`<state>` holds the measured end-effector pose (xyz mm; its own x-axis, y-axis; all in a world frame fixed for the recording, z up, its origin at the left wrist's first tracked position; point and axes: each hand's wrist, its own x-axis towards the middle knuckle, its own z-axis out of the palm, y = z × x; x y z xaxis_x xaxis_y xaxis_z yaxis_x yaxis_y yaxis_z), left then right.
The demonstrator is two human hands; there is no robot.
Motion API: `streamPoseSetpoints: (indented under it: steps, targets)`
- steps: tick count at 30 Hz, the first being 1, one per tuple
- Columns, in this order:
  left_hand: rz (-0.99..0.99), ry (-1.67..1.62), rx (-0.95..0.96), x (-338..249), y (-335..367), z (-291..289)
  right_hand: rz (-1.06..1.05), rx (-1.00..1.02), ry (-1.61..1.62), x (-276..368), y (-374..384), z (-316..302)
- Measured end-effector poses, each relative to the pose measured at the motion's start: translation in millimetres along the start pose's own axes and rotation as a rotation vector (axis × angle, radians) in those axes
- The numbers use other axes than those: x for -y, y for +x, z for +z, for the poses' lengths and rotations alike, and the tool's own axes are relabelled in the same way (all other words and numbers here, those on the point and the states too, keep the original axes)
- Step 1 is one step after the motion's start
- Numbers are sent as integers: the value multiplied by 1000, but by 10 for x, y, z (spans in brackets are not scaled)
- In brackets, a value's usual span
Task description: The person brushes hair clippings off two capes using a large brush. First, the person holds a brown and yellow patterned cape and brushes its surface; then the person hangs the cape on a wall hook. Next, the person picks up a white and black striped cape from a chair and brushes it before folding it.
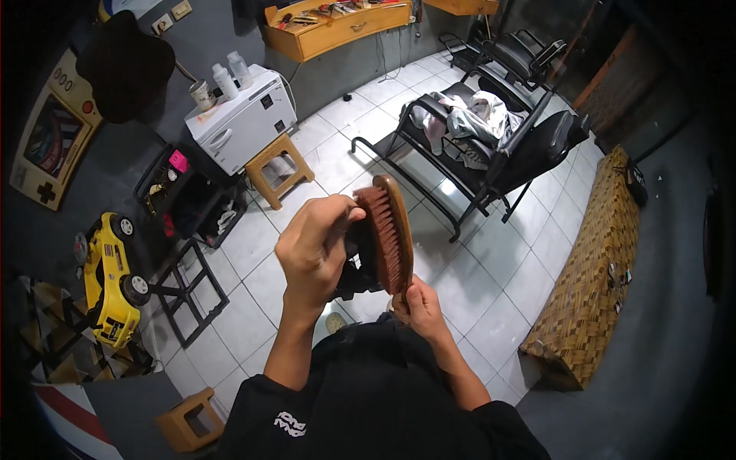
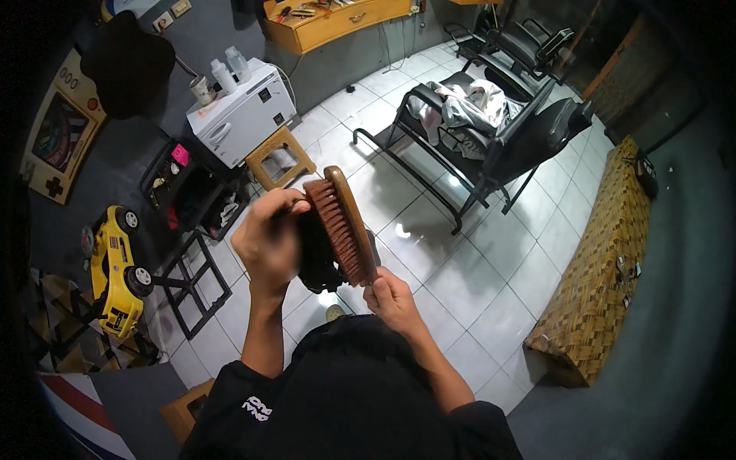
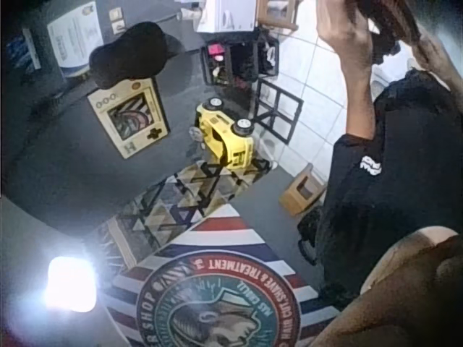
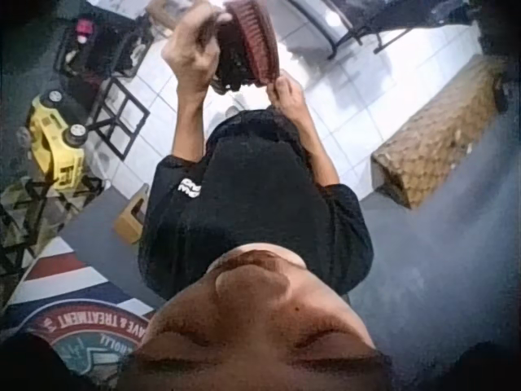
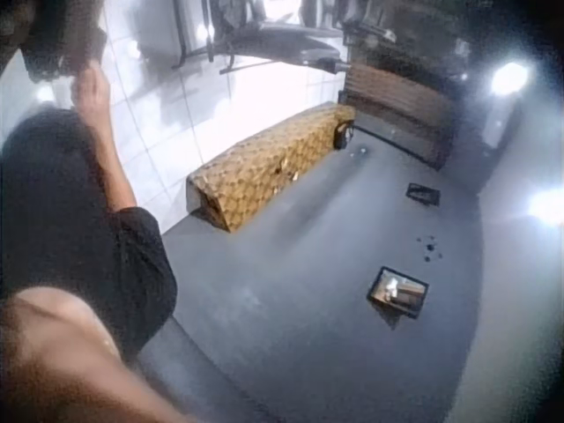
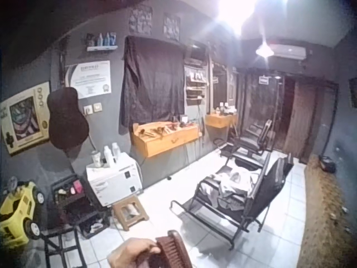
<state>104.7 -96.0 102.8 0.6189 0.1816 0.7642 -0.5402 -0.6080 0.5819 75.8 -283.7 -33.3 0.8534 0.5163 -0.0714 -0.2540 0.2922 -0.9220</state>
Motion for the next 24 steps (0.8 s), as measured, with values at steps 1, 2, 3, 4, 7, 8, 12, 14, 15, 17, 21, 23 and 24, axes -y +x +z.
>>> streamPoseSetpoints:
  steps: [1, 2, 3, 4, 7, 8, 12, 14, 15, 17, 21, 23, 24]
  targets:
    - [48, -65, -71, -17, 28, 18, -31, -9, -96, -10, 41, 0]
    - [45, -70, -68, -10, 32, 32, -60, -25, -191, -68, 60, -37]
    - [66, -79, -130, 5, 32, 22, 20, -39, -165, -289, 102, -201]
    - [91, -79, -196, 9, 41, -21, 22, -32, -163, -540, 127, -369]
    - [72, -100, -267, -120, 124, -127, 265, -241, -907, -1518, -48, -1062]
    - [63, -85, -290, -149, 131, -123, 387, -277, -1090, -1934, -224, -1324]
    - [-77, -42, -288, -257, 71, -67, 708, -32, -1277, -2640, -640, -1738]
    - [-88, 140, -176, -250, 77, -55, 518, -133, -1217, -2563, -580, -1707]
    - [-97, 159, -183, -194, 56, -59, 327, -213, -1104, -2282, -422, -1462]
    - [-113, 203, -151, -123, 31, -70, 309, -232, -619, -1431, -159, -854]
    - [-190, 206, -103, -146, -3, -38, 205, -79, -66, 65, -145, 216]
    - [-198, 217, -114, -165, -6, -40, 37, 15, -35, 114, -136, 305]
    - [-219, 155, -162, -160, -18, -59, 77, 7, -86, 15, -109, 286]
